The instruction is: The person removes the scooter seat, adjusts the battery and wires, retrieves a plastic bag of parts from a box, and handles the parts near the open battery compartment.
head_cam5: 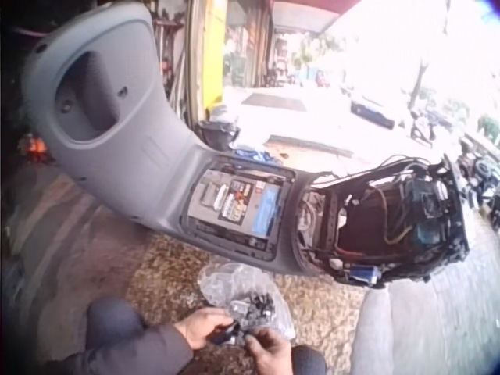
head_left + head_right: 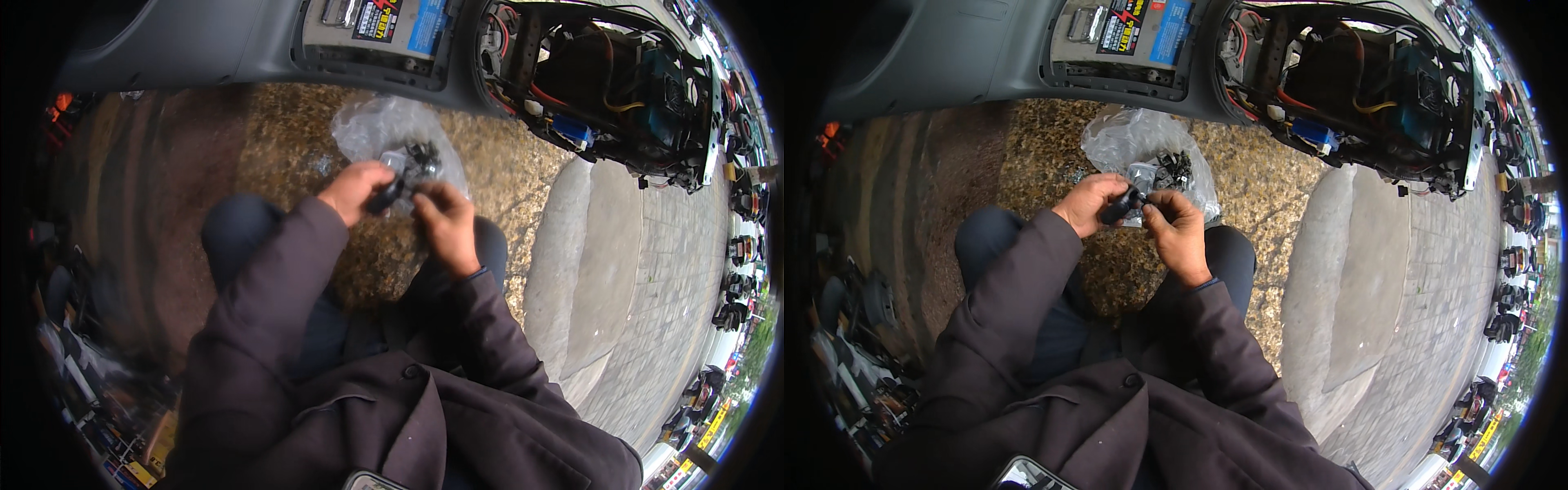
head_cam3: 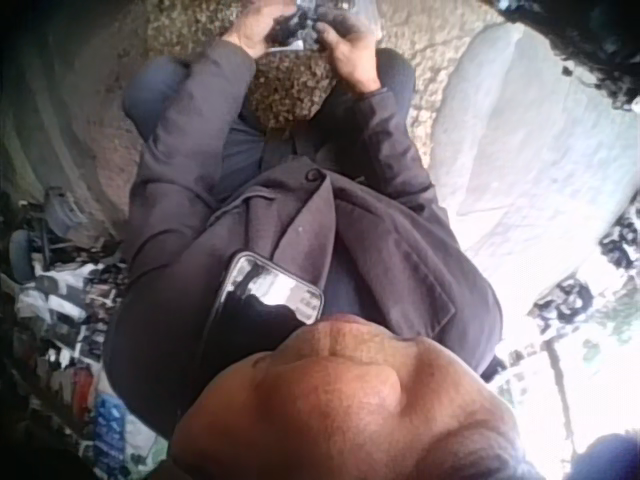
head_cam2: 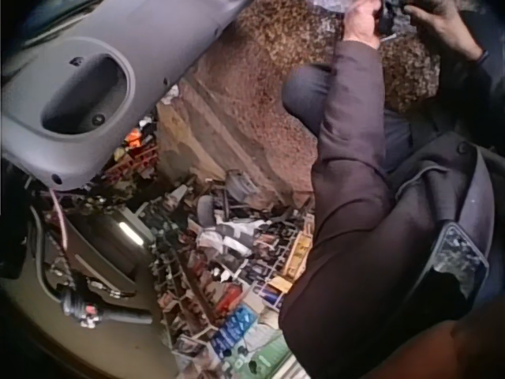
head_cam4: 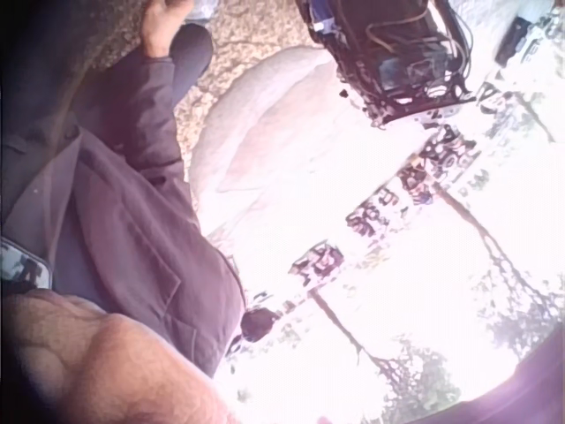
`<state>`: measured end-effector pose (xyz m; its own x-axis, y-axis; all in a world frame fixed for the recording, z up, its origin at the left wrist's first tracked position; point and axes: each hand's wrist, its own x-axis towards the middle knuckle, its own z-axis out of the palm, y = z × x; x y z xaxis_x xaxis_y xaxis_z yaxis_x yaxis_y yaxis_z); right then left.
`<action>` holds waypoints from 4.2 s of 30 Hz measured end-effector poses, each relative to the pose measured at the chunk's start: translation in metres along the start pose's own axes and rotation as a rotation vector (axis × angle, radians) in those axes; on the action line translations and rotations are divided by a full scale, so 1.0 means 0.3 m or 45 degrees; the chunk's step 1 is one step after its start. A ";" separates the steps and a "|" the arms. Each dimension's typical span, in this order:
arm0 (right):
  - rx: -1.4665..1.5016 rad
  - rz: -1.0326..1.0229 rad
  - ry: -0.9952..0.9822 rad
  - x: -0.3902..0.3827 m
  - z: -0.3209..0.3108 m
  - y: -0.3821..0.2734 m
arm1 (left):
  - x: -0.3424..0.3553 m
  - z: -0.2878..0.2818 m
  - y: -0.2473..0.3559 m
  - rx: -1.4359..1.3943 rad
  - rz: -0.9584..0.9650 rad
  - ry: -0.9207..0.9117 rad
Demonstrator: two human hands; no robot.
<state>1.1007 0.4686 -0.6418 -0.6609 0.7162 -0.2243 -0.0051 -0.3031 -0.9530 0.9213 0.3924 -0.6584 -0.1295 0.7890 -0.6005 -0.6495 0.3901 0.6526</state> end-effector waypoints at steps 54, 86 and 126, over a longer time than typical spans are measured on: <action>-0.015 0.373 0.061 -0.083 -0.019 0.187 | -0.067 -0.008 -0.216 0.834 0.280 0.296; 0.903 0.736 -0.090 -0.104 -0.121 0.223 | -0.038 0.022 -0.189 0.279 -0.139 0.506; 0.965 0.726 -0.240 -0.135 -0.129 0.232 | 0.261 -0.203 -0.223 -1.096 -0.015 -0.483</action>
<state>1.1561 0.4428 -0.7068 -0.8231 0.2430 -0.5133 -0.0851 -0.9464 -0.3116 0.9089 0.3992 -0.7771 0.0347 0.9482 -0.3156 -0.9994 0.0334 -0.0093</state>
